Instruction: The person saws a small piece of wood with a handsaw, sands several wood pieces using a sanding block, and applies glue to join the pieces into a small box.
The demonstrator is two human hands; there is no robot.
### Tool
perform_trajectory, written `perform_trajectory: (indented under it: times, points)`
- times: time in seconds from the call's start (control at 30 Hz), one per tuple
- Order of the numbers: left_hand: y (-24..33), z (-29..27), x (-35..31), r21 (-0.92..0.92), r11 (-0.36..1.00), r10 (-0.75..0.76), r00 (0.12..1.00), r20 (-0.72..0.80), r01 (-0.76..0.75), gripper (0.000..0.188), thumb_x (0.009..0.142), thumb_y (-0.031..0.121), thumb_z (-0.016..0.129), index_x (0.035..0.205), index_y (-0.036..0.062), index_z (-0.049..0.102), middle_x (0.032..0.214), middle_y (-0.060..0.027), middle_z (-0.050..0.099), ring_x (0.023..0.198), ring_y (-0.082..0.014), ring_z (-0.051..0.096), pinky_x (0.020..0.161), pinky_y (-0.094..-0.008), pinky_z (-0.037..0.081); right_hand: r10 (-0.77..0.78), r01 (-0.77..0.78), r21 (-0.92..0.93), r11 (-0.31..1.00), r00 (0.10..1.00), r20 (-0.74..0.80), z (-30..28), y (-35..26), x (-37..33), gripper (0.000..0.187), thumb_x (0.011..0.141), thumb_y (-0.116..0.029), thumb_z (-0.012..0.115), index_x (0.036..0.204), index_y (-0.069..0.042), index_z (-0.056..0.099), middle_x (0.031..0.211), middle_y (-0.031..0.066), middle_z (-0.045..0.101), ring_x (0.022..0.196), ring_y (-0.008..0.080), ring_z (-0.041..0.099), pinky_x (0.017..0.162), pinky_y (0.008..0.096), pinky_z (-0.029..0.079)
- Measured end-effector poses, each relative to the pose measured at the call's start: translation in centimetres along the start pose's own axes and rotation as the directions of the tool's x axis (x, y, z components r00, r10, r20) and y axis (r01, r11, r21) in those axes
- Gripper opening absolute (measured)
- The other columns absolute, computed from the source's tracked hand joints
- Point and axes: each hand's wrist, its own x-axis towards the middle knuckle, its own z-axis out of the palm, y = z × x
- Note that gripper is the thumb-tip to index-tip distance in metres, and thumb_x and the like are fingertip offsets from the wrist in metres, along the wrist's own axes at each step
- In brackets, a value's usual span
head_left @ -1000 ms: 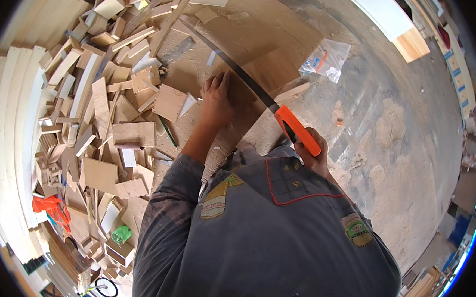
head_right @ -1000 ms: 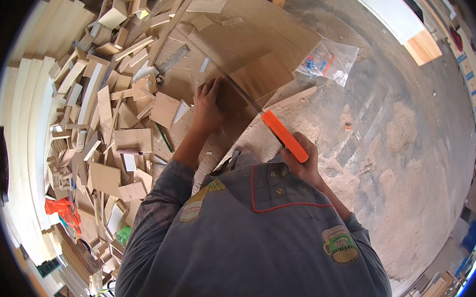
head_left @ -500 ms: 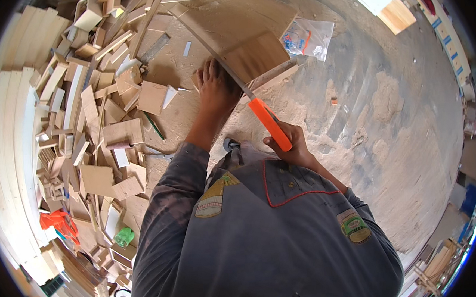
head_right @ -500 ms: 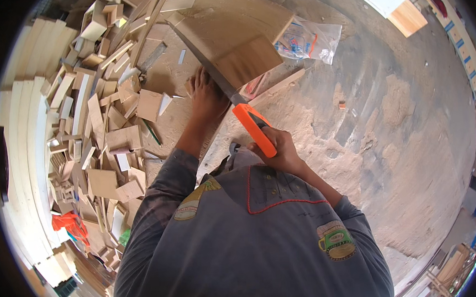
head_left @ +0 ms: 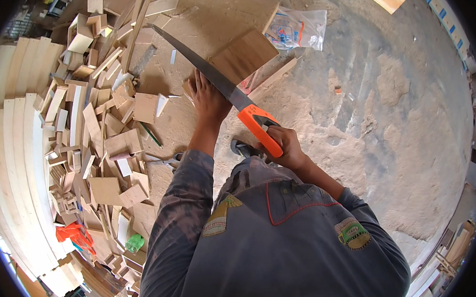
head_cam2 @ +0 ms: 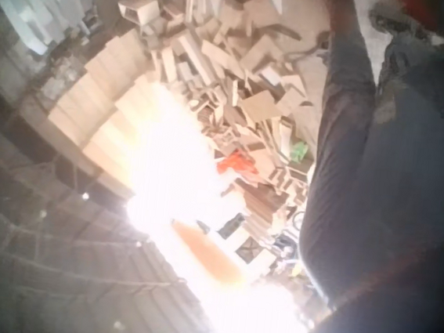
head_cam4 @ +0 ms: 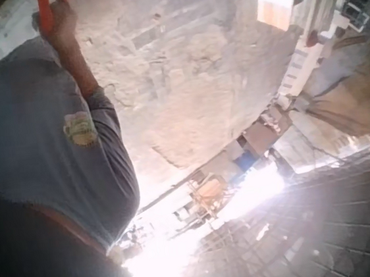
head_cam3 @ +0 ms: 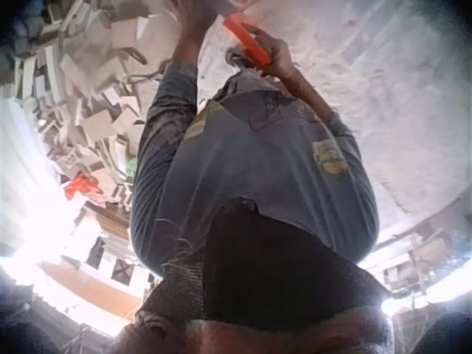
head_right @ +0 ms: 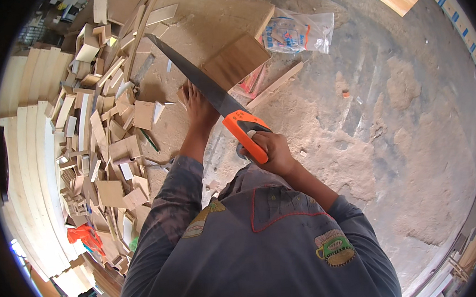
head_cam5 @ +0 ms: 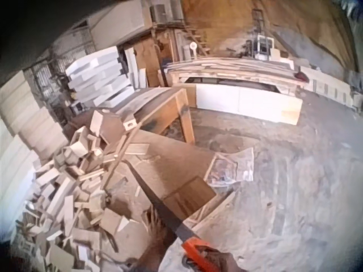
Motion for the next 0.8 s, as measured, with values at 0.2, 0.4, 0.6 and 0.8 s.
perform_trajectory:
  times: [0.2,0.4,0.6,0.8]
  points:
    - [0.5,-0.4,0.1,0.086,0.996,0.003,0.996,0.089,-0.01,0.078,0.087,0.04,0.053,0.145,-0.0079,0.032,0.152,-0.0264,0.029,0.146,-0.039,0.021,0.118,-0.0522,0.015,0.186,-0.174,0.218,0.96,0.982,-0.035,-0.2,2.3,-0.5,0.017,0.081,-0.012,0.078,0.083,-0.001,0.064,0.07,0.0105,0.06,0.059,0.0198,0.058,0.057,0.0323,0.047]
    - [0.6,-0.1,0.1,0.121,0.992,0.013,0.997,0.077,-0.022,0.077,0.088,0.04,0.051,0.145,-0.0085,0.031,0.153,-0.0264,0.03,0.146,-0.0387,0.021,0.119,-0.0518,0.014,0.162,-0.135,0.265,0.955,0.983,-0.083,0.9,2.9,0.8,0.015,0.083,-0.009,0.075,0.081,0.001,0.064,0.068,0.0085,0.059,0.059,0.0142,0.056,0.057,0.0306,0.045]
    - [0.3,0.6,-0.3,0.12,0.993,-0.004,1.0,-0.007,0.005,0.073,0.088,0.036,0.053,0.145,-0.0055,0.034,0.152,-0.0241,0.032,0.145,-0.0384,0.023,0.118,-0.0525,0.016,0.196,-0.152,0.302,0.941,0.973,-0.122,0.8,2.8,0.5,0.013,0.083,-0.005,0.073,0.079,0.002,0.063,0.066,0.0073,0.057,0.06,0.0105,0.051,0.055,0.0289,0.043]
    - [0.3,0.2,0.6,0.014,1.0,-0.027,0.999,-0.044,0.027,0.066,0.088,0.031,0.054,0.14,-0.006,0.039,0.143,-0.024,0.041,0.139,-0.0373,0.034,0.115,-0.0521,0.022,0.252,-0.194,0.357,0.914,0.96,-0.122,0.4,3.1,1.1,0.014,0.084,-0.003,0.072,0.077,0.002,0.062,0.064,0.0054,0.055,0.059,0.0085,0.047,0.054,0.0289,0.041]
